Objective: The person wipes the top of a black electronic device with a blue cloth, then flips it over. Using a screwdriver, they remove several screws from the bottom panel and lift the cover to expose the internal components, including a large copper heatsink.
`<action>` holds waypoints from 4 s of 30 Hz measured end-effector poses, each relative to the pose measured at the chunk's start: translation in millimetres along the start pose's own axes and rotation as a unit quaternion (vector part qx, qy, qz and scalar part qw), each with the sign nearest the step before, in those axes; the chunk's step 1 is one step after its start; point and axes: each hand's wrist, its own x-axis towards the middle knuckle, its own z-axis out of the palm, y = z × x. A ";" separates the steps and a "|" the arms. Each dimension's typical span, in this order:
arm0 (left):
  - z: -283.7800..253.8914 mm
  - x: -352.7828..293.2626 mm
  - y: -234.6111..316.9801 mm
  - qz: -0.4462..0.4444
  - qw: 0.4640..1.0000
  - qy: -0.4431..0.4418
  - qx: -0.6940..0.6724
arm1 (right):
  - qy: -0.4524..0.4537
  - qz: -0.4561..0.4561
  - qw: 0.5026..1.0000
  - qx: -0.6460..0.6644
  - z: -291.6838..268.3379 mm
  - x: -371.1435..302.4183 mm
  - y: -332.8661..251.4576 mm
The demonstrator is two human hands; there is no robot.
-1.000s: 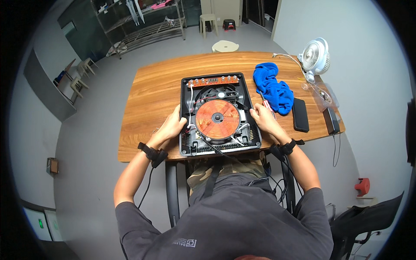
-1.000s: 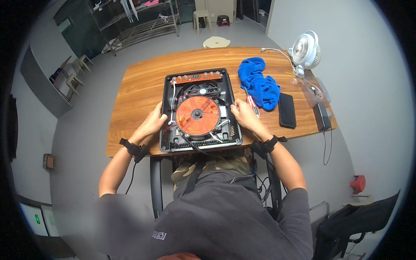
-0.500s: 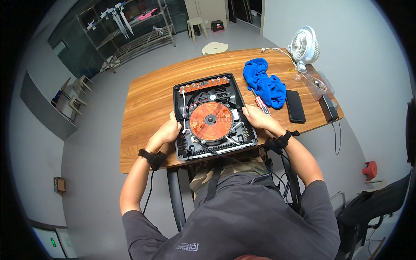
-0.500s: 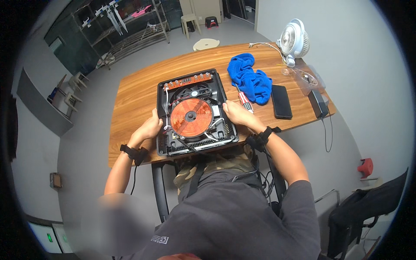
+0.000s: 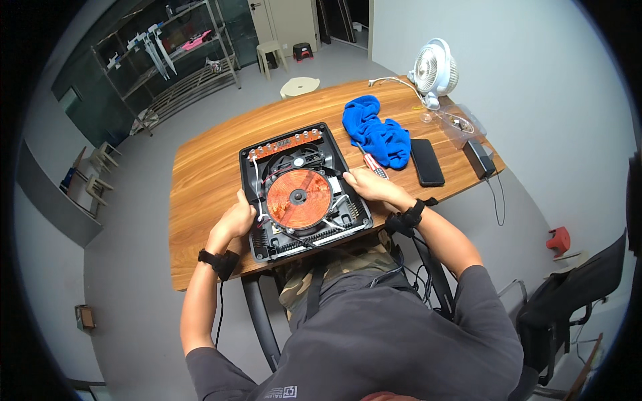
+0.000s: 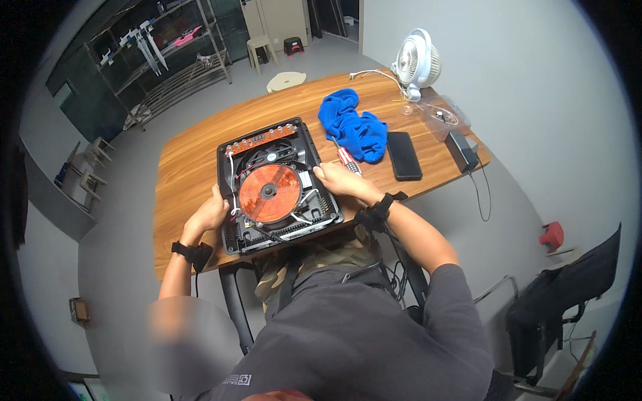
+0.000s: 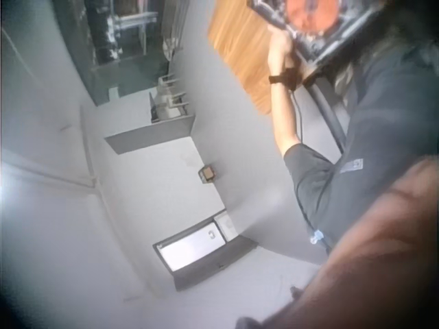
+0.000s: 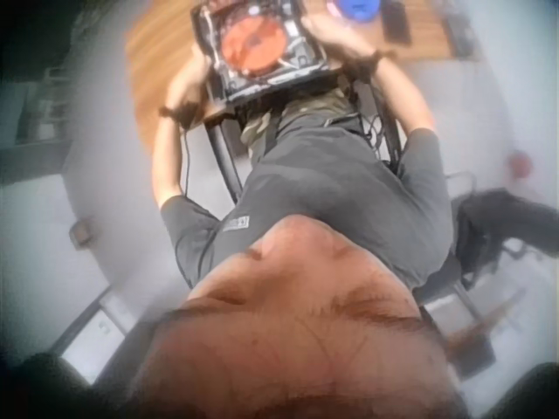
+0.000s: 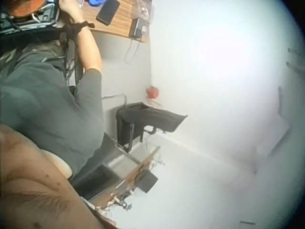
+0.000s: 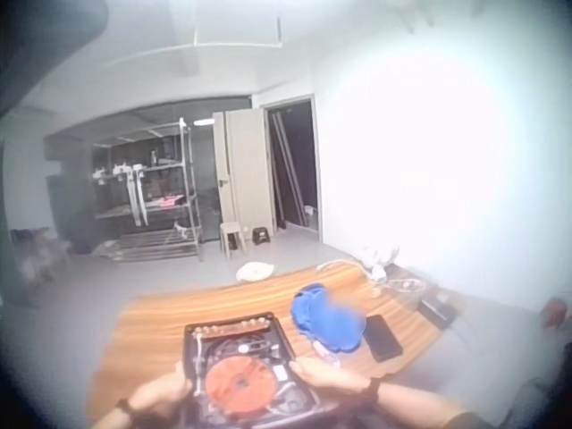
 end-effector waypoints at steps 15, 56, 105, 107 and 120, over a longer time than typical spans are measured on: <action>-0.7 -6.3 4.5 -0.008 0.999 0.021 -0.027 | 0.150 0.106 0.950 -0.254 -54.1 -32.6 17.3; -83.4 9.9 54.6 0.144 0.977 0.113 0.109 | 0.186 -0.152 0.967 -0.090 -115.0 2.5 -123.9; -42.5 71.3 157.1 0.336 0.933 0.068 -0.109 | 0.135 -0.150 0.964 -0.174 -107.7 41.6 -145.2; -38.9 76.2 153.6 0.347 0.929 0.088 -0.097 | 0.163 -0.164 0.950 -0.209 -105.0 43.5 -147.3; -57.6 66.4 157.5 0.294 0.934 0.057 -0.197 | 0.123 -0.130 0.961 -0.209 -94.0 55.5 -157.4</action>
